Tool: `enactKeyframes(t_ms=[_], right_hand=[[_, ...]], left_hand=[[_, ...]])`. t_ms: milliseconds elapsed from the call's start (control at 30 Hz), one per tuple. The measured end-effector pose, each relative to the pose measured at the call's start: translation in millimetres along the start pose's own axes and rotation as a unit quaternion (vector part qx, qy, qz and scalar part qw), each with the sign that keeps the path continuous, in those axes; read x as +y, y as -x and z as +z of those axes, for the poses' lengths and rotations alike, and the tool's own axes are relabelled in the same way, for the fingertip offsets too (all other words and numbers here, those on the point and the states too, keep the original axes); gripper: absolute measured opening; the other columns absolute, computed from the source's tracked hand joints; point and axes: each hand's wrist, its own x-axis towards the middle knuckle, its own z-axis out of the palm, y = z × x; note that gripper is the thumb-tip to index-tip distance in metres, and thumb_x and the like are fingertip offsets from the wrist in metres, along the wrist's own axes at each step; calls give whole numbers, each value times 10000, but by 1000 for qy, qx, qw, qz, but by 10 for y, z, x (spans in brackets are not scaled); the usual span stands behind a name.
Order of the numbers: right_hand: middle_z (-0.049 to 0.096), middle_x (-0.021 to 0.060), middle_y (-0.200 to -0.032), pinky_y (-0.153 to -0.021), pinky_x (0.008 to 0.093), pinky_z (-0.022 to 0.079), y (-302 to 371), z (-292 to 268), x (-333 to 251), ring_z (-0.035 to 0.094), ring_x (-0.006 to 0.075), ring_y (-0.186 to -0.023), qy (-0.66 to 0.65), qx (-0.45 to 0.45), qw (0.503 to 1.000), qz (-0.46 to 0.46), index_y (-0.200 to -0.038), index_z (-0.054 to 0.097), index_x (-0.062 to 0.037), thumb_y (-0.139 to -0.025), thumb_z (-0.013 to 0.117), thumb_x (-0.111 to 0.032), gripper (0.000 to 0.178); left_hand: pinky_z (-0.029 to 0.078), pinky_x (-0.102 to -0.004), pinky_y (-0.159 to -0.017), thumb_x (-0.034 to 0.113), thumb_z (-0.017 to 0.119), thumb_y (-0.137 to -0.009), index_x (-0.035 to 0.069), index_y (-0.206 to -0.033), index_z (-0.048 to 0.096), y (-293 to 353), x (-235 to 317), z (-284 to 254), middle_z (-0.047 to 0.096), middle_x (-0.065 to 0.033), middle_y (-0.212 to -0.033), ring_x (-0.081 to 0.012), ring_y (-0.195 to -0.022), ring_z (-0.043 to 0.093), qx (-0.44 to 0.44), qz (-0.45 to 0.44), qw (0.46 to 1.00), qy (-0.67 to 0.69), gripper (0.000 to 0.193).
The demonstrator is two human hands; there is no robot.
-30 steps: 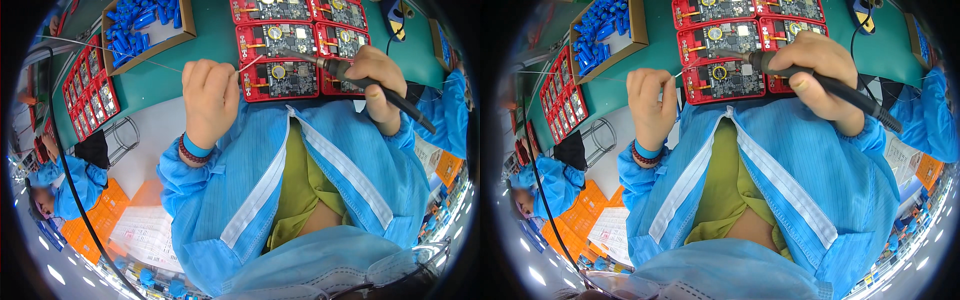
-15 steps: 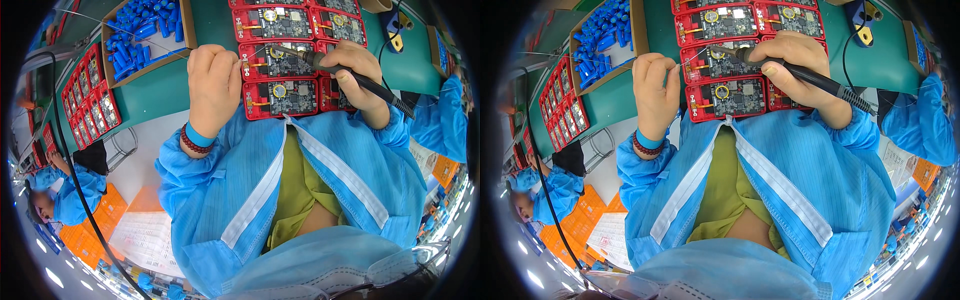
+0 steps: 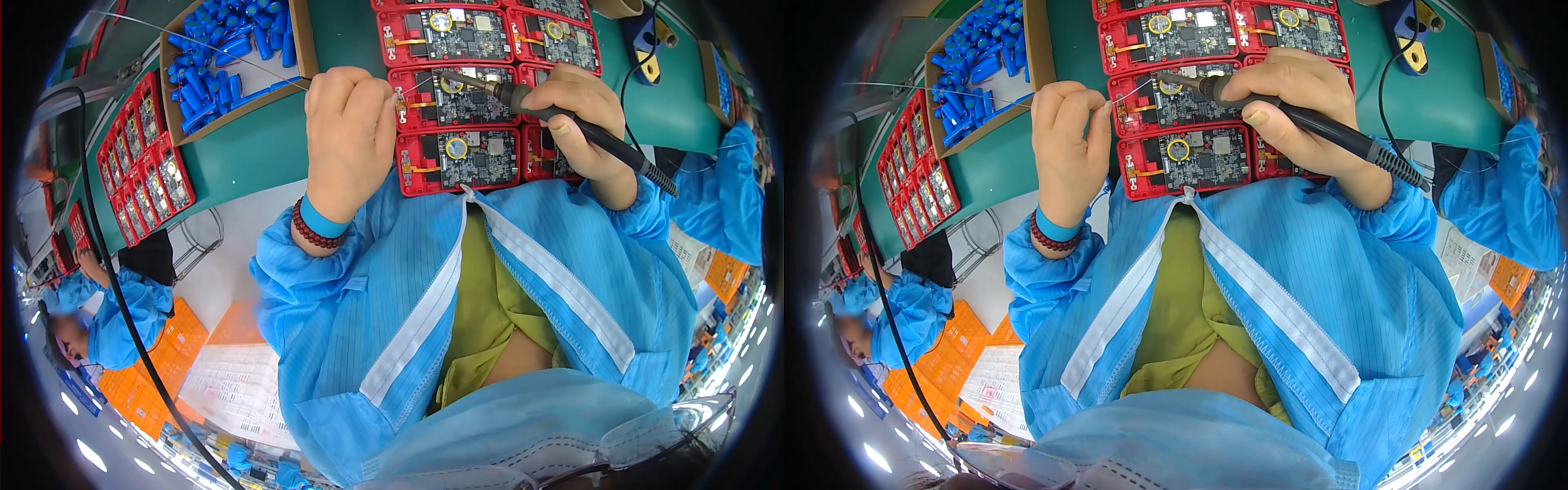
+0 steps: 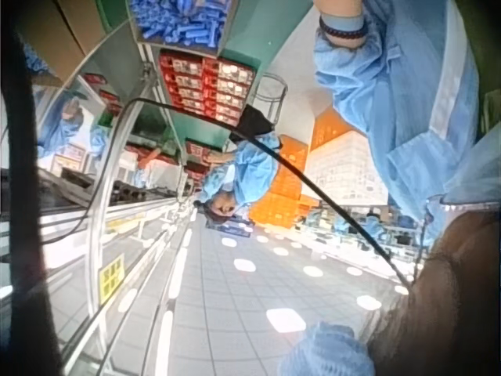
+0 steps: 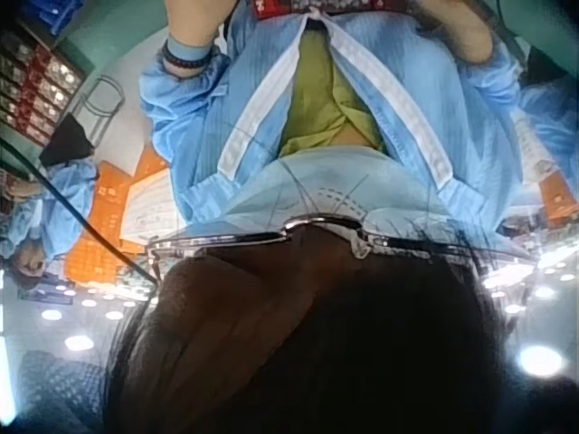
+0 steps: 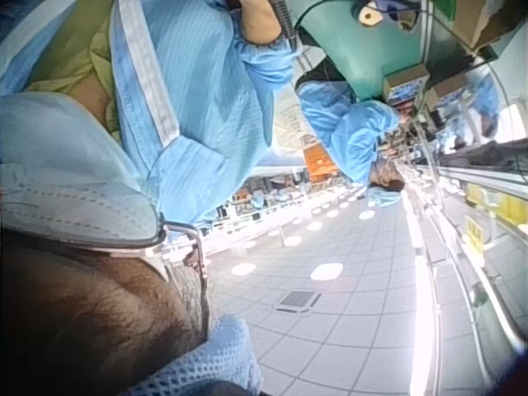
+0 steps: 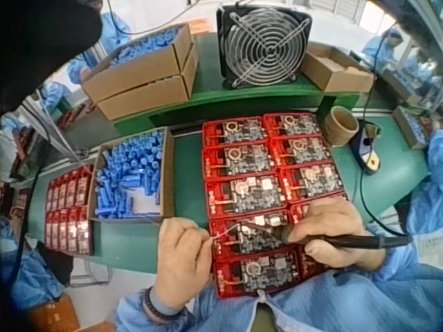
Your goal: Soldering wires and components onto multiple PCB assemblies arranged on a tray at an electronics assembly line.
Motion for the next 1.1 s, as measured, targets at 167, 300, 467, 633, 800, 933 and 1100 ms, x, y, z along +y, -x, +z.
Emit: enactKeyframes(t_ms=[167, 300, 467, 633, 800, 933, 1100], right_hand=[[635, 109, -770, -566, 335, 440, -6, 12, -5, 561, 220, -613, 7, -13, 1000, -7, -894, 629, 0, -829, 593, -175, 190], [632, 113, -770, -564, 339, 432, -29, -21, 14, 552, 229, -605, 0, -5, 1000, -6, -894, 629, 5, -825, 592, -174, 195], [614, 126, -762, -570, 321, 426, -55, -252, -67, 554, 212, -629, -39, 7, 999, 16, -921, 619, 30, -865, 561, -197, 241], [617, 118, -790, -605, 290, 445, -219, -325, -24, 561, 173, -660, -57, 53, 997, 26, -959, 619, 36, -881, 551, -173, 233], [650, 113, -858, -676, 299, 471, -292, -172, 211, 609, 198, -754, -3, 69, 996, 64, -943, 637, 7, -870, 562, -139, 180], [646, 117, -840, -672, 316, 478, -311, -145, 312, 608, 215, -742, 8, 47, 998, 39, -938, 638, 2, -881, 560, -165, 193], [643, 116, -832, -660, 320, 478, -345, -162, 361, 605, 217, -734, 8, 30, 999, 39, -945, 635, -1, -880, 560, -170, 196]], left_hand=[[419, -368, -696, -11, 638, -747, 25, -813, 572, 13, -11, 16, 523, -113, -867, -281, -809, 505, 4, 3, 1000, 2, 100], [422, -366, -696, -5, 635, -755, 22, -812, 571, -60, 0, 38, 526, -116, -869, -281, -811, 512, -4, -3, 1000, 1, 90], [428, -367, -716, 6, 608, -784, 9, -819, 560, -99, -34, 20, 527, -132, -884, -291, -825, 518, 24, -22, 999, 11, 60], [432, -371, -736, 8, 582, -800, -6, -830, 548, -357, -121, 110, 530, -147, -898, -302, -835, 522, 75, -21, 997, 11, 47], [428, -379, -750, 14, 590, -794, -7, -818, 570, -484, -203, 219, 535, -147, -904, -305, -852, 525, 66, -37, 997, -9, 38], [425, -379, -756, 21, 599, -794, -3, -817, 582, -467, -228, 222, 536, -144, -907, -301, -867, 522, 50, -41, 998, -20, 38], [422, -379, -765, 33, 610, -798, 0, -824, 586, -484, -244, 207, 533, -138, -921, -299, -881, 517, 46, -46, 998, -15, 49]])
